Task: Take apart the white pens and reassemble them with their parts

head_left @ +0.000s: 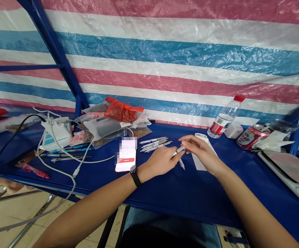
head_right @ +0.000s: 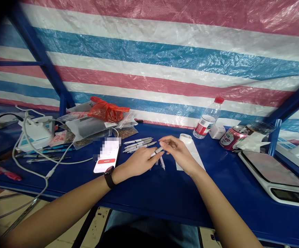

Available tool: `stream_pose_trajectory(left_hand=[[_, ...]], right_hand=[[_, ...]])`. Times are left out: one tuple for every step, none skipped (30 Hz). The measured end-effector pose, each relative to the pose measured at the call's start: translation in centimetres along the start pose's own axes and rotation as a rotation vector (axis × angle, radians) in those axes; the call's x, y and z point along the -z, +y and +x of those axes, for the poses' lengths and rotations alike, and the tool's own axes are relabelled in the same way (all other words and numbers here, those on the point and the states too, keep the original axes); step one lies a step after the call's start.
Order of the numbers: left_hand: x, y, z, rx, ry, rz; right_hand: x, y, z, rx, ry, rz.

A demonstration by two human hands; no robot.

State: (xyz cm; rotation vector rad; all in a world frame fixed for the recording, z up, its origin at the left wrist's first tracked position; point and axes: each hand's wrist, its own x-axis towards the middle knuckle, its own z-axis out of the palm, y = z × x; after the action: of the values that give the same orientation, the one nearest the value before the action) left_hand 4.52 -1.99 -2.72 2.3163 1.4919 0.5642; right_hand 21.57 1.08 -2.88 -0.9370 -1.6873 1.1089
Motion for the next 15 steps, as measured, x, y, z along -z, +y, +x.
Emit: stream_pose_trajectory(left_hand=[[0.05, -0.13, 0.01, 0.005, 0.009, 0.007], [0.08, -0.23, 0.02, 0.008, 0.015, 0.018], [0.07, -0.31, 0.04, 0.009, 0.018, 0.034], [0.02, -0.35, 0.05, 0.01, 0.02, 0.054], [-0.07, -0.33, 0.05, 0.01, 0.016, 0.073], [-0.17, -0.26, 0.05, 0.012, 0.007, 0.088], [-0.25, -0.16, 0.02, 0.016, -0.004, 0.097], [-0.31, -0.03, -0.02, 0.021, -0.009, 0.102], [-0.31, 0.11, -0.08, 0.024, -0.011, 0.098], [-0.26, 0.23, -0.14, 0.022, -0.015, 0.08], [-0.16, 0.33, -0.21, 0.012, -0.022, 0.049], [-0.04, 0.39, -0.27, -0.002, -0.031, 0.014], [0.1, 0.4, -0.31, -0.014, -0.042, -0.018], [0.21, 0.37, -0.32, -0.021, -0.051, -0.043], [0.28, 0.3, -0.31, -0.025, -0.051, -0.055]], right_hand=[[0.03, -0.15, -0.03, 0.021, -0.036, 0.001], [-0.01, -0.23, -0.04, 0.033, -0.052, -0.008], [-0.11, -0.24, -0.03, 0.034, -0.044, -0.02], [-0.25, -0.17, 0.0, 0.024, -0.02, -0.037], [-0.39, -0.05, 0.04, 0.01, 0.015, -0.058], [-0.51, 0.11, 0.08, -0.006, 0.051, -0.086], [-0.59, 0.27, 0.13, -0.017, 0.087, -0.117], [-0.61, 0.41, 0.17, -0.022, 0.12, -0.147], [-0.58, 0.51, 0.19, -0.021, 0.145, -0.172], [-0.5, 0.54, 0.21, -0.016, 0.164, -0.189], [-0.38, 0.52, 0.22, -0.012, 0.18, -0.197], [-0.23, 0.44, 0.21, -0.01, 0.193, -0.194], [-0.07, 0.33, 0.2, -0.008, 0.201, -0.178], [0.1, 0.19, 0.18, -0.004, 0.2, -0.147], [0.26, 0.06, 0.16, 0.0, 0.184, -0.107]])
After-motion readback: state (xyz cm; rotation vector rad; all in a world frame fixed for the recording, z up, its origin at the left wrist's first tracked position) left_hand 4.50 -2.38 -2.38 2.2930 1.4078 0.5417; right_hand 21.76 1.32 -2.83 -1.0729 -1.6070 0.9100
